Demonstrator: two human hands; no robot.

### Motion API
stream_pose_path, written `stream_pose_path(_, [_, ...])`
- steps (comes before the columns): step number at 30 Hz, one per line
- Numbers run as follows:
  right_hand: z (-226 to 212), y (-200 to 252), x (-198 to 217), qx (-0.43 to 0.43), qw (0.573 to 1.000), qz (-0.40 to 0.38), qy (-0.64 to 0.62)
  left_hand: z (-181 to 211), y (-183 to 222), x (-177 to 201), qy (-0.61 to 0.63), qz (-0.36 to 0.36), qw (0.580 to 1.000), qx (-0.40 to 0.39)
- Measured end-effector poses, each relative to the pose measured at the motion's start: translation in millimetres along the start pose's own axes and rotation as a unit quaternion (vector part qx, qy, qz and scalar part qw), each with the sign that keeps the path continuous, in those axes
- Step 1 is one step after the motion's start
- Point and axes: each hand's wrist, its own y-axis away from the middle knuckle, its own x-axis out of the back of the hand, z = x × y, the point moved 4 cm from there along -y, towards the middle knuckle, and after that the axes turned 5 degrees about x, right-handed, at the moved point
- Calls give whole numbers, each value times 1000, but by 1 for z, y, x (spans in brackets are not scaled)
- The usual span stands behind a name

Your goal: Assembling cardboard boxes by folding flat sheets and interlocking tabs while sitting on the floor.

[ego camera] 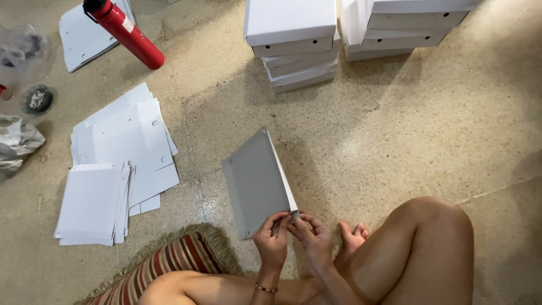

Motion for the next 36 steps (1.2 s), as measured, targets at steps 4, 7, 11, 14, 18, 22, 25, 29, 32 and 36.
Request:
stream_pose_path(4, [7,-1,3,-45,998,30,-15,1,0,-2,-8,0,1000,1])
stream_pose_path(7, [2,1,-3,-35,999,26,-9,3,-2,-3,-31,1,999,-10])
stream_pose_path(11, [-5,2,-6,6,1000,10,25,3,1,-6,-99,-2,993,-70])
stream_pose_path(14, [-5,1,-5,5,999,20,27,4,3,-8,-115,-16,989,-91])
stream_pose_path(18, [-11,2,-10,-11,999,21,45,0,2,-7,-124,-13,987,-103])
stream_pose_path(22, [-15,4,-13,4,997,26,71,1,3,-7,-128,-16,986,-106])
stream_pose_path(25, [-17,4,-14,19,995,13,99,3,3,-7,-117,-22,987,-107])
stream_pose_path(29, [-20,4,-16,72,988,-27,134,3,3,-7,-119,-31,985,-118])
stream_pose_path(32, [-19,3,-14,74,985,-28,150,12,2,-4,-96,-32,990,-94])
stream_pose_path(36, [-26,6,-20,103,977,-39,183,17,2,-3,-57,-42,995,-69])
